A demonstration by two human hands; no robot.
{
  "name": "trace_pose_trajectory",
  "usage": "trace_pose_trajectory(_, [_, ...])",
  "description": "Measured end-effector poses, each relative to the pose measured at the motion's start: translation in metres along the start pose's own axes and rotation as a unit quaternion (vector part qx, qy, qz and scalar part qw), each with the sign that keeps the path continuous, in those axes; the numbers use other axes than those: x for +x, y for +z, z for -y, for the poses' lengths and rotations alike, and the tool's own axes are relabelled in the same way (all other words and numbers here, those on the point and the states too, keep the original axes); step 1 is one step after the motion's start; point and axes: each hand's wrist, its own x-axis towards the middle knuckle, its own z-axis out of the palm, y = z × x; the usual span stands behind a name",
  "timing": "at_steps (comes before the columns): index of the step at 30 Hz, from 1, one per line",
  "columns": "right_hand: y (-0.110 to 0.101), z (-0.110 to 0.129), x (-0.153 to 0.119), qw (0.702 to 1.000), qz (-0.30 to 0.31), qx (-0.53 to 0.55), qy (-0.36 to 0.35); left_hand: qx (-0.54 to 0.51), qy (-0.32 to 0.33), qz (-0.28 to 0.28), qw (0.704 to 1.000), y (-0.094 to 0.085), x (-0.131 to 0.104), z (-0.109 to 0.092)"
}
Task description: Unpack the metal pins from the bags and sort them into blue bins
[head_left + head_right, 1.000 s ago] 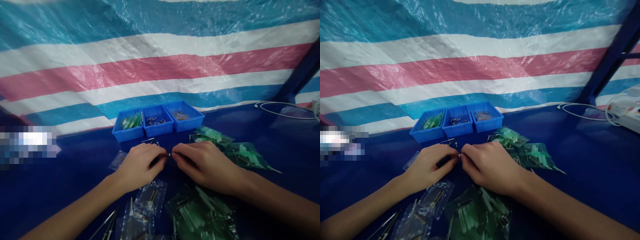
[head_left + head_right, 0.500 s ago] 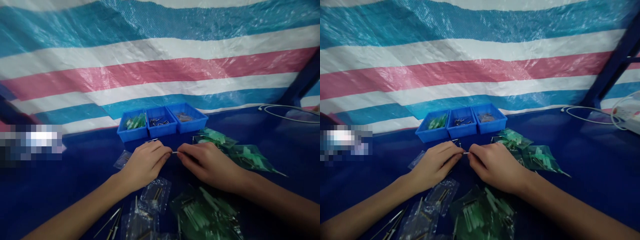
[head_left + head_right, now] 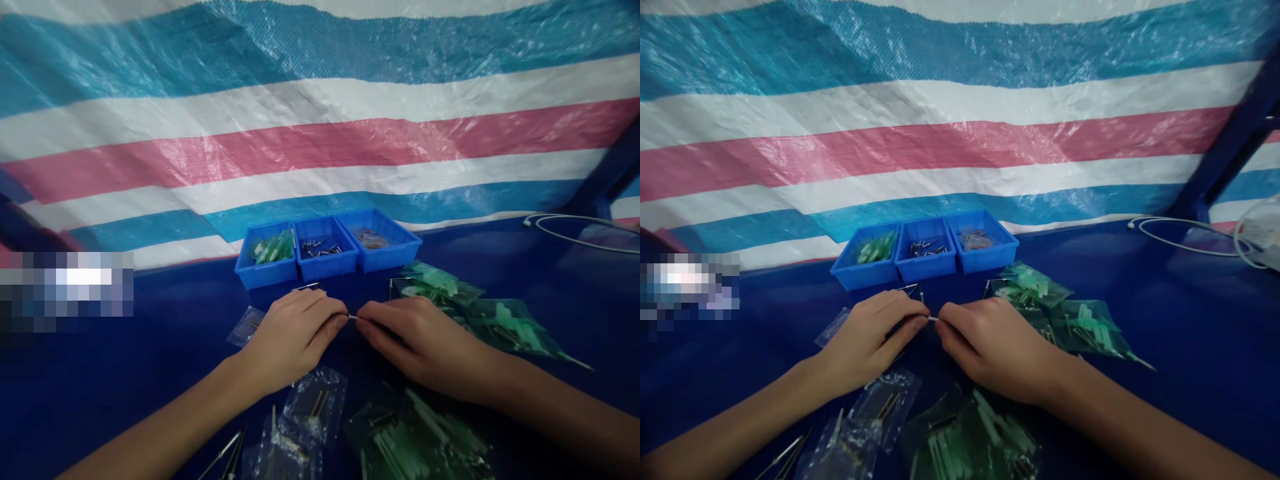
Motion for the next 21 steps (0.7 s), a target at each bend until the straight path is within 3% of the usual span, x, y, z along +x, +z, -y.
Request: trace_pose_trajectory(21, [0.0032, -0.0025, -0.0002, 1.000, -0.002, 0.007, 0.017, -0.005, -0.017, 0.022, 1.000, -0.0010, 0.0013, 0.0009])
